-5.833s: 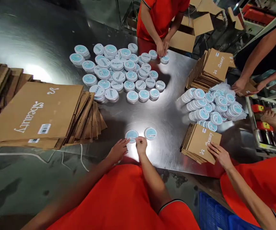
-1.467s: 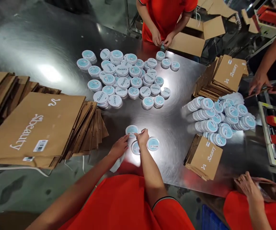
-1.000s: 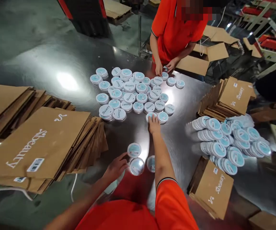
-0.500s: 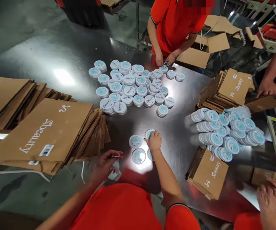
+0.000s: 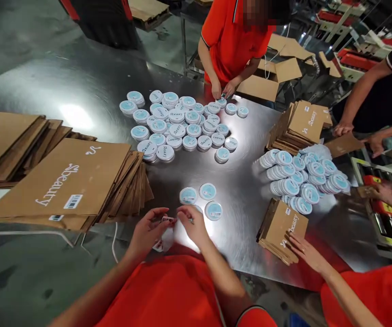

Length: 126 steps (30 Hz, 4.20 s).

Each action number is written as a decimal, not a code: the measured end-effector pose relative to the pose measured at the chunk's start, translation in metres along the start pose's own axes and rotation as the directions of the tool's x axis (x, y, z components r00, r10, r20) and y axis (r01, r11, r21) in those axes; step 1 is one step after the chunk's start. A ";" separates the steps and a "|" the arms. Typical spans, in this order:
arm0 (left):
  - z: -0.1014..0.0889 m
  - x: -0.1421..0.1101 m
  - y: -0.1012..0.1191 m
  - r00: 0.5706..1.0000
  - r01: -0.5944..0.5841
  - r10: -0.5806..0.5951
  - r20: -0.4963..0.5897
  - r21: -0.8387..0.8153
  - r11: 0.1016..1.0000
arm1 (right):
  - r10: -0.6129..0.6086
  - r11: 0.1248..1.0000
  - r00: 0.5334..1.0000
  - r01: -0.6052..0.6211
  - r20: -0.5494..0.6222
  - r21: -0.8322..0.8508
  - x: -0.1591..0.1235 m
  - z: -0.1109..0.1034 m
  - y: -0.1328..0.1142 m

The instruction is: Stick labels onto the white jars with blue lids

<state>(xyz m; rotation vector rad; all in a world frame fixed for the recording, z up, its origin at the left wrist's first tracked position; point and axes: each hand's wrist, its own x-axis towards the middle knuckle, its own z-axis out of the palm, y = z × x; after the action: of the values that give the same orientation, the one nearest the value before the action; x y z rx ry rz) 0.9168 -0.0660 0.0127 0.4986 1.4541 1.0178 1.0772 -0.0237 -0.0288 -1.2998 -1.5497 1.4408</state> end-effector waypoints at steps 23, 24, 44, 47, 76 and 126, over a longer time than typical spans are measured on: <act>0.079 0.116 -0.059 0.784 -0.590 0.119 0.609 0.673 0.446 | 0.236 0.923 0.858 -0.345 -0.457 -0.170 0.072 -0.083 0.132; 0.083 0.123 -0.062 0.776 -0.598 0.113 0.620 0.668 0.442 | 0.241 0.918 0.858 -0.353 -0.454 -0.179 0.071 -0.080 0.136; 0.080 0.134 -0.089 0.822 -0.523 0.119 0.557 0.653 0.548 | 0.239 0.809 0.824 -0.462 -0.514 -0.364 0.069 -0.063 0.146; 0.080 0.135 -0.091 0.824 -0.519 0.127 0.552 0.645 0.561 | 0.237 0.779 0.821 -0.480 -0.520 -0.404 0.069 -0.061 0.142; 0.056 0.101 -0.054 0.945 -0.290 0.119 0.304 0.616 0.732 | 0.139 0.257 0.987 -0.119 -0.085 -0.959 0.252 -0.168 0.104; -0.078 -0.040 0.026 0.936 -0.075 0.090 0.340 -0.057 0.996 | 0.101 0.714 0.977 -0.203 0.187 0.670 0.001 0.050 -0.087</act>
<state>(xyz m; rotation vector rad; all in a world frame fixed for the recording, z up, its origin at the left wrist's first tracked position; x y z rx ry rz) 0.8433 -0.1070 0.0475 0.6746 1.1058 0.9702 1.0106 -0.0311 0.0461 -0.8848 -0.8214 1.9910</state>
